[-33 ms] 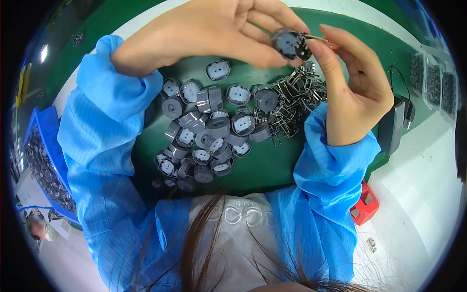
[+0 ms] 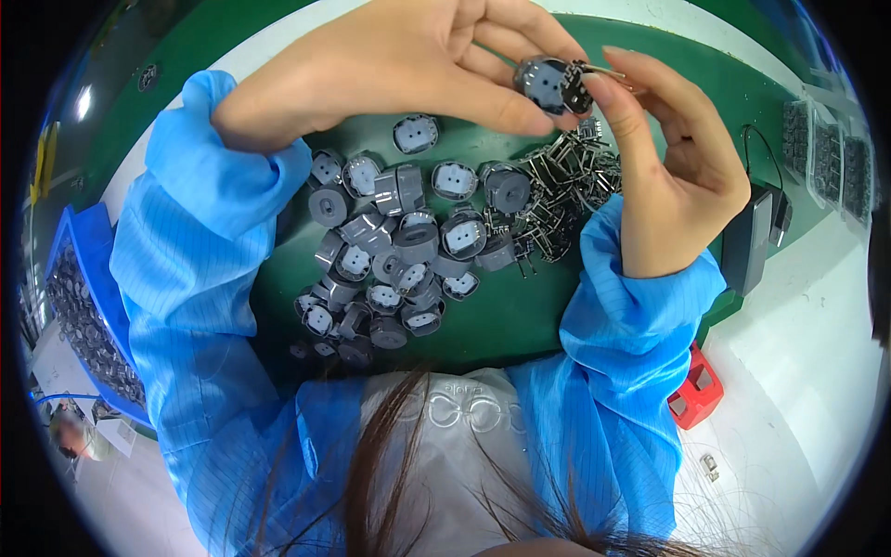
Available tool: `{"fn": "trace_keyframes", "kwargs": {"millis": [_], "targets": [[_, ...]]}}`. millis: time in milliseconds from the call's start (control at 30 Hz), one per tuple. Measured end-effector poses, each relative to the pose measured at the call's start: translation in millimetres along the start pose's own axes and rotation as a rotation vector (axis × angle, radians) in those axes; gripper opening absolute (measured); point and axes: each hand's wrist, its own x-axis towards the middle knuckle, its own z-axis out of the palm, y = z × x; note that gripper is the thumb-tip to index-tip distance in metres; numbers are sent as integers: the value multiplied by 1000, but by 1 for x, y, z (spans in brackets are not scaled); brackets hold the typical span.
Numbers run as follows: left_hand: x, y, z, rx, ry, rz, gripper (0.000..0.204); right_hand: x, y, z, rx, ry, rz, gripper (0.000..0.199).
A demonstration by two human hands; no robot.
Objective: The person assembles small electronic components by hand. They pick up a grey plastic housing and a circuit board, align the pins, and press them together to form a unit. The person repeats this process for multiple units, placing the finished assemblies on the green work surface.
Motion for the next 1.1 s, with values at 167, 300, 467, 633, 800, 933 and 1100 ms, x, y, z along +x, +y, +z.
{"fn": "trace_keyframes", "kwargs": {"millis": [167,300,467,633,800,933,1100], "targets": [[5,-20,-5,259,71,215,42,0,4,-2,-53,-21,-60,15],[-1,-3,12,434,133,177,38,3,4,-3,-267,-65,-153,17],[-5,3,20,526,121,158,38,3,4,1,-376,-47,-252,18],[-4,5,18,519,94,128,37,0,6,11,-442,7,-294,18],[-2,3,8,436,41,33,34,-2,3,13,-495,2,-279,17],[-4,0,14,398,127,65,32,-3,4,14,-477,23,-253,17],[-1,-22,16,420,267,75,37,-6,2,19,-472,75,-175,16]]}}
